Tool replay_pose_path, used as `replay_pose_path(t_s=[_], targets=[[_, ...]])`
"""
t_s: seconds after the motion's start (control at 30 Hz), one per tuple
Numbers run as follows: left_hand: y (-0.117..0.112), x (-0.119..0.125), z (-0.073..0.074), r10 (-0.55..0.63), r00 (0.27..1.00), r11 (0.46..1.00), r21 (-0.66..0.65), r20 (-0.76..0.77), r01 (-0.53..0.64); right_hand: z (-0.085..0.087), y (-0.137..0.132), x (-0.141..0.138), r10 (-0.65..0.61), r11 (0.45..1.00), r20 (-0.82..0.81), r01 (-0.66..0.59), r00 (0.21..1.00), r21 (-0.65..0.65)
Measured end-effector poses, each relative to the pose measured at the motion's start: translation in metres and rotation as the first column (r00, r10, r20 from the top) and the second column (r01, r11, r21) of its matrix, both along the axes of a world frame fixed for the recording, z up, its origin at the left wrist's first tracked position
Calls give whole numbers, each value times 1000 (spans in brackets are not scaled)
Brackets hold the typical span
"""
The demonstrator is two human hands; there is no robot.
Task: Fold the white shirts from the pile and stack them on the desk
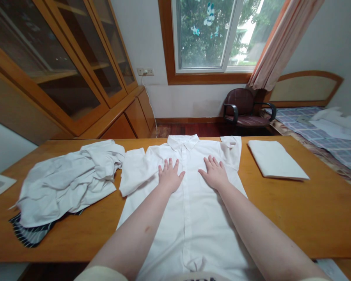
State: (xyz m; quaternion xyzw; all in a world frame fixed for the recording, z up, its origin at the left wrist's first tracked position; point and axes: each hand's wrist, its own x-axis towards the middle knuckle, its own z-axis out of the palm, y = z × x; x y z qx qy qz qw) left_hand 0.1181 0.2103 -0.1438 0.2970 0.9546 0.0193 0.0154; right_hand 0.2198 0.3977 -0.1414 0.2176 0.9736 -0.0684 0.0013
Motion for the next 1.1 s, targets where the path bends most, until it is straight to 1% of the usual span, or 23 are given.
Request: replay_pose_path(t_s=[0.17,0.27,0.33,0.4,0.43,0.47,0.5,0.53,0.57,0.63,0.7,0.73,0.8,0.83,0.87,0.9,0.93,0.97,1.03,1.1], targets=[[-5,3,6,7,997,998,-67,79,-2,0,-10,8,-19,1000,0,19,1000,0],[-2,1,17,11,986,992,-123,164,9,-2,-14,10,-27,1000,6,26,1000,4],[5,0,25,52,979,989,-148,196,-23,-4,-14,11,-29,1000,2,29,1000,9],[15,1,31,125,982,986,-130,145,-106,-5,-14,11,-29,999,-9,29,1000,17],[20,2,32,147,985,986,-96,87,-138,-5,-14,11,-28,999,-15,28,999,22],[24,3,31,142,990,989,-51,22,-141,-5,-14,11,-27,999,-18,27,999,26],[27,4,29,112,993,994,-3,-39,-113,-5,-14,11,-25,999,-19,26,1000,28],[28,5,27,58,994,998,39,-88,-55,-5,-14,11,-23,999,-16,24,1000,28],[29,5,24,-18,993,997,69,-117,26,-4,-14,11,-22,999,-10,22,1000,25],[28,3,17,-180,978,978,87,-101,189,-2,-15,11,-19,1000,2,19,1000,21],[27,-1,12,-278,960,958,70,-24,279,1,-13,11,-7,1000,-5,8,1000,22],[26,-3,10,-300,954,952,59,16,299,4,-11,12,5,1000,-20,-5,1000,22],[25,-6,8,-295,953,955,48,62,293,9,-3,12,42,999,-76,-42,996,-8],[25,-7,7,-287,956,958,49,66,284,12,3,13,45,997,-122,-52,992,-56],[25,-8,6,-283,957,959,54,63,279,15,10,15,25,990,-182,-50,983,-130],[25,-9,5,-282,958,959,59,59,279,17,17,16,-30,973,-258,-31,966,-227],[26,-10,5,-284,957,958,64,58,281,19,26,18,-123,944,-346,2,930,-329],[26,-10,4,-287,956,957,68,57,283,19,34,20,-228,909,-431,33,873,-415],[25,-10,4,-291,955,955,72,61,287,17,53,23,-439,844,-566,104,698,-526],[24,-11,5,-292,954,955,71,70,287,12,72,25,-610,771,-620,187,494,-609]])
